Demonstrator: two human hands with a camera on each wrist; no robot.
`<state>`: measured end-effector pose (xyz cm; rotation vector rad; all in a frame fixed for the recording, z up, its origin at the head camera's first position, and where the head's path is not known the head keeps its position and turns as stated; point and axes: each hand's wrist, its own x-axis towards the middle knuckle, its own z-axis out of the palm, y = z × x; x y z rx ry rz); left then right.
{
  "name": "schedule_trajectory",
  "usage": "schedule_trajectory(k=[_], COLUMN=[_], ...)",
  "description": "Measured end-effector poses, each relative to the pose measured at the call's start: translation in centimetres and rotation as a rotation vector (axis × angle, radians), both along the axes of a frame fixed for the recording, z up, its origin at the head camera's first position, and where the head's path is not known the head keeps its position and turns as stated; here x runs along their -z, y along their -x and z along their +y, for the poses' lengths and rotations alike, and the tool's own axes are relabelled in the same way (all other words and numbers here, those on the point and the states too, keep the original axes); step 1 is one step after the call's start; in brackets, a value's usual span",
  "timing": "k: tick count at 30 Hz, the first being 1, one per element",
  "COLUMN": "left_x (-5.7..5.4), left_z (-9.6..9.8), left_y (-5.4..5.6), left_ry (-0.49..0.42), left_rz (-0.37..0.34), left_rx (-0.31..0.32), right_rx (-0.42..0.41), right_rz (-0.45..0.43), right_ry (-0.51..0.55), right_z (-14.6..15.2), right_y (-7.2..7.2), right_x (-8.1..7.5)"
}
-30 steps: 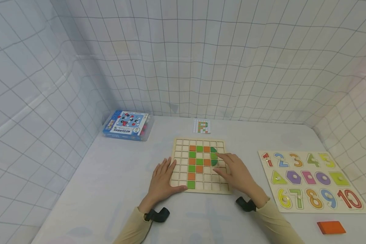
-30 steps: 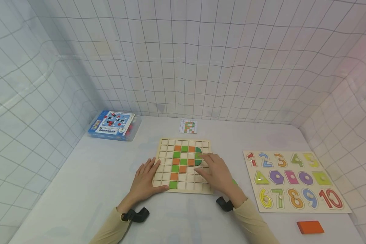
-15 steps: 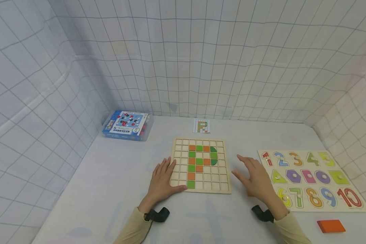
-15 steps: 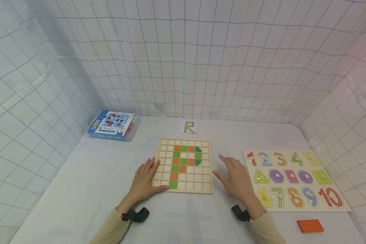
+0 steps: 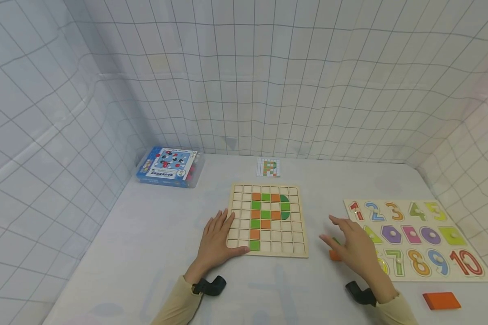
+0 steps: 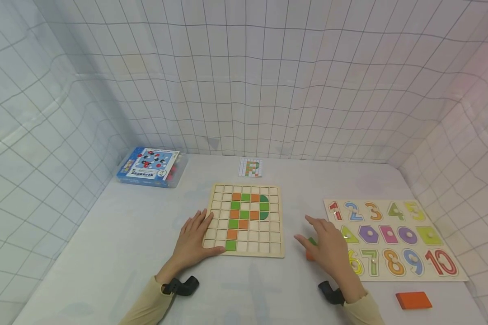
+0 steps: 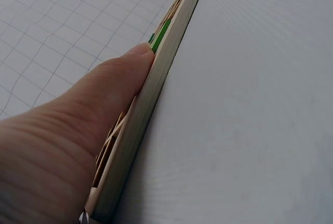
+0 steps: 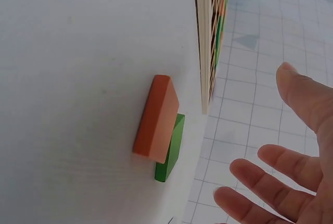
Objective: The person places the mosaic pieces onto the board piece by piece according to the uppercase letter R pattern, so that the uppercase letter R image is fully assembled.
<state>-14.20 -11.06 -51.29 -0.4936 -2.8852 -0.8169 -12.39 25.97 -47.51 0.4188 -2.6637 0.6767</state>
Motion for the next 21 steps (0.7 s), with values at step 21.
schedule_trajectory(k=[21], left_x=[-0.21], left_z=[-0.01], left_y=[-0.09], left_ry=[0.003], left_rz=[-0.012], left_rx=[-0.002], right_rx=[0.143], right_rz=[-0.202], right_ry=[-0.082], right_z=[0.41], right_y=[-0.59], right_x=[-0.19])
